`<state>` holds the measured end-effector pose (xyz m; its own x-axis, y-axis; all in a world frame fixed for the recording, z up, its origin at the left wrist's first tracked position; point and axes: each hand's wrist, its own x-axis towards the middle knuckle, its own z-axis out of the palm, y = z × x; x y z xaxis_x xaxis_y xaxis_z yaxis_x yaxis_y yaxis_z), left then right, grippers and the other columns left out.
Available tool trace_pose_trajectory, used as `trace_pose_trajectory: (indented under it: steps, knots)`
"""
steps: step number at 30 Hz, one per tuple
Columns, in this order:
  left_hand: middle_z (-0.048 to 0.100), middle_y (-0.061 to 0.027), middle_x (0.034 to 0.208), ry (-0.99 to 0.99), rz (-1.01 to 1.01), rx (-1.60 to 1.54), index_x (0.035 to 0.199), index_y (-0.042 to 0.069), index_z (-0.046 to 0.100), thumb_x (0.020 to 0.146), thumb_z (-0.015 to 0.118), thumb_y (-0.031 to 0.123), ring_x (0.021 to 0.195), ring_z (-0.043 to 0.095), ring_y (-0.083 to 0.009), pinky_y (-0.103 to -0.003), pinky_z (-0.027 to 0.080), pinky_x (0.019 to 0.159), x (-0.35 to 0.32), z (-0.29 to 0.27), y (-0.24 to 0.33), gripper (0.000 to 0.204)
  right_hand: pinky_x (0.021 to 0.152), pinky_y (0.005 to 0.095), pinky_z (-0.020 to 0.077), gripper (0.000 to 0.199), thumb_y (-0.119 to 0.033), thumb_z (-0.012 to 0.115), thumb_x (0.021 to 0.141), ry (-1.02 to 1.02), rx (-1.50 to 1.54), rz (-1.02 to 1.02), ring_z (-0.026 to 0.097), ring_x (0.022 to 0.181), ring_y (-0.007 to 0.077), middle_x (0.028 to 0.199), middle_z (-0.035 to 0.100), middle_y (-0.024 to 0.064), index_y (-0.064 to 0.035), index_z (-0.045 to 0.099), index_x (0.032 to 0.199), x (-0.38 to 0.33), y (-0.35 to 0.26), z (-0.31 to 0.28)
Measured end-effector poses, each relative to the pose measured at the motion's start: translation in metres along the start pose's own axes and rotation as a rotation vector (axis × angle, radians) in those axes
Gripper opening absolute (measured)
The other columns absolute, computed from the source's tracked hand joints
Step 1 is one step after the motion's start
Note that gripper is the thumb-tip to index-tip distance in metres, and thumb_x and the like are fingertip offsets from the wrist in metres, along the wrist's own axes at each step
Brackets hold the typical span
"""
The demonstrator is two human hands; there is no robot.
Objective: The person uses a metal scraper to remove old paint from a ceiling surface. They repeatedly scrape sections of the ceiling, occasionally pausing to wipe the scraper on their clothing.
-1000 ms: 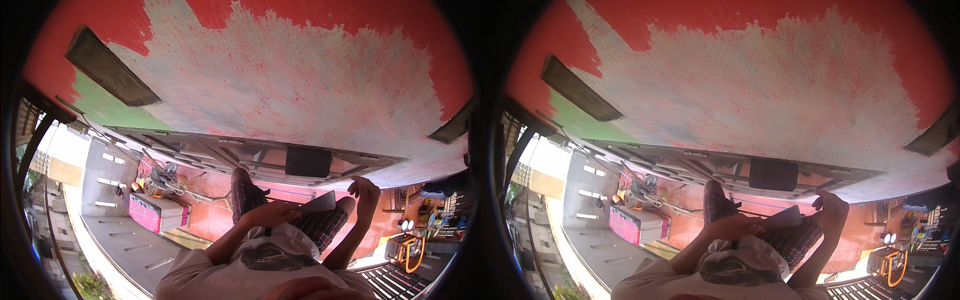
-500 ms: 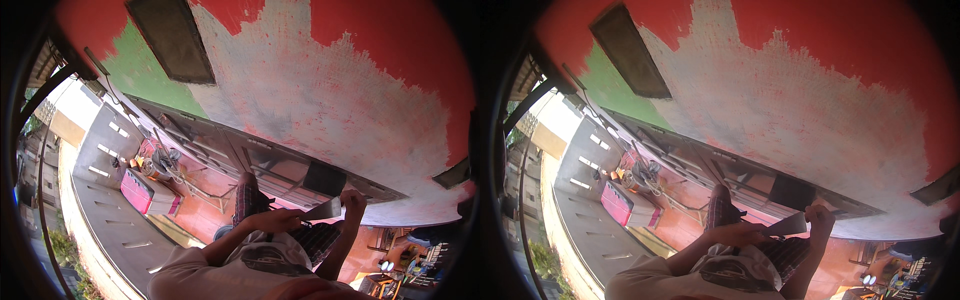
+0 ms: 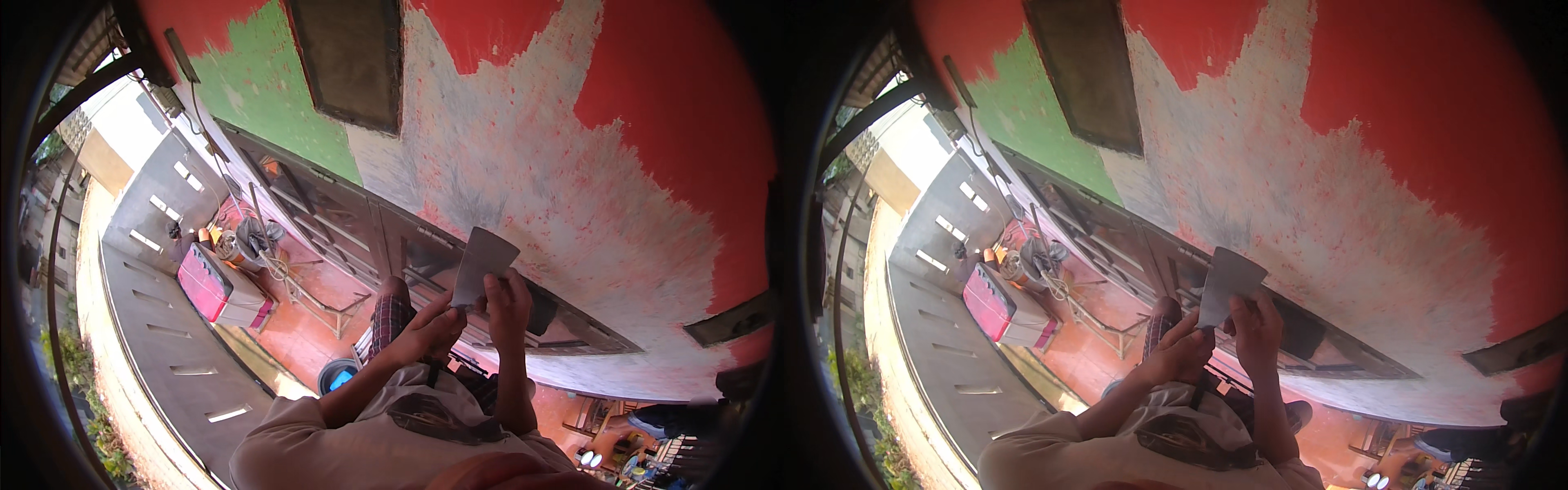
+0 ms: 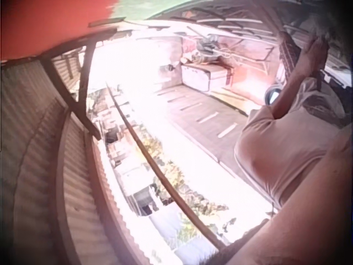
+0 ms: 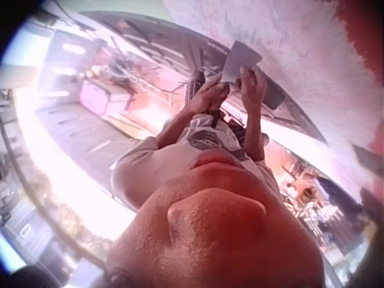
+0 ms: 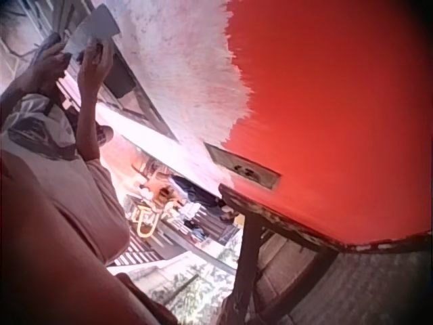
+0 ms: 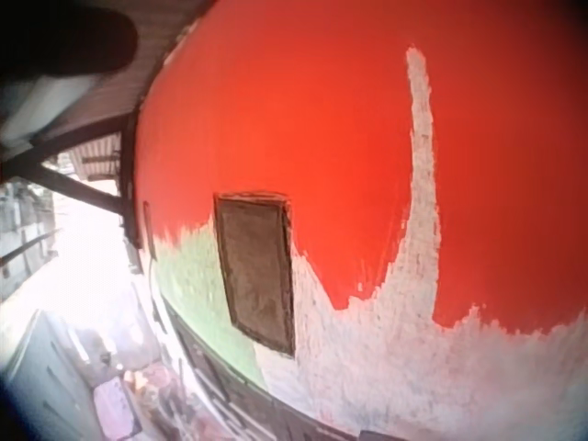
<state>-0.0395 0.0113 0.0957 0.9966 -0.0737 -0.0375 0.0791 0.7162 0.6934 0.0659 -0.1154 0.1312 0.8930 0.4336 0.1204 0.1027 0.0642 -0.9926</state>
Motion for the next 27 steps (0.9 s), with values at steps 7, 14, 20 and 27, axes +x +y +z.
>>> trace_pose_trajectory:
  steps: [7, 14, 20, 27]
  knots:
    - [0.041, 0.0024, 0.074, 0.139, 0.295, -0.078, 0.126, 0.015, 0.042, 0.107, 0.037, 0.031, 0.046, 0.033, -0.0066, -0.021, 0.024, 0.037, 0.022, 0.040, 0.070, 0.026, 0.048, 0.0294, 0.0347, 0.020, -0.017, 0.052, 0.101, -0.093, -0.075, -0.342, 0.045, 0.052, 0.0083, 0.062, 0.050, 0.0047, -0.0016, 0.047, 0.089, 0.082, -0.076, 0.070]
    - [0.044, 0.0028, 0.073, 0.179, 0.357, -0.056, 0.125, 0.014, 0.043, 0.106, 0.037, 0.036, 0.040, 0.032, -0.0040, -0.018, 0.024, 0.032, 0.036, 0.071, 0.121, 0.031, 0.046, 0.0340, 0.0322, 0.022, -0.014, 0.051, 0.100, -0.009, -0.202, -0.548, 0.042, 0.047, 0.0125, 0.055, 0.046, 0.0080, -0.0020, 0.043, 0.083, 0.115, -0.121, 0.095]
    - [0.043, 0.0034, 0.073, 0.230, 0.403, -0.083, 0.122, 0.013, 0.045, 0.106, 0.035, 0.034, 0.038, 0.032, -0.0034, -0.017, 0.022, 0.029, 0.036, 0.087, 0.129, 0.028, 0.046, 0.0342, 0.0328, 0.022, -0.015, 0.049, 0.100, -0.063, -0.193, -0.518, 0.044, 0.048, 0.0126, 0.056, 0.045, 0.0087, -0.0015, 0.042, 0.084, 0.120, -0.131, 0.096]
    - [0.042, 0.0035, 0.072, 0.270, 0.427, -0.070, 0.117, 0.014, 0.045, 0.106, 0.035, 0.032, 0.038, 0.032, -0.0032, -0.017, 0.021, 0.029, 0.036, 0.099, 0.136, 0.023, 0.047, 0.0343, 0.0332, 0.022, -0.016, 0.049, 0.100, -0.096, -0.166, -0.533, 0.043, 0.048, 0.0131, 0.057, 0.044, 0.0084, -0.0018, 0.042, 0.085, 0.122, -0.141, 0.100]
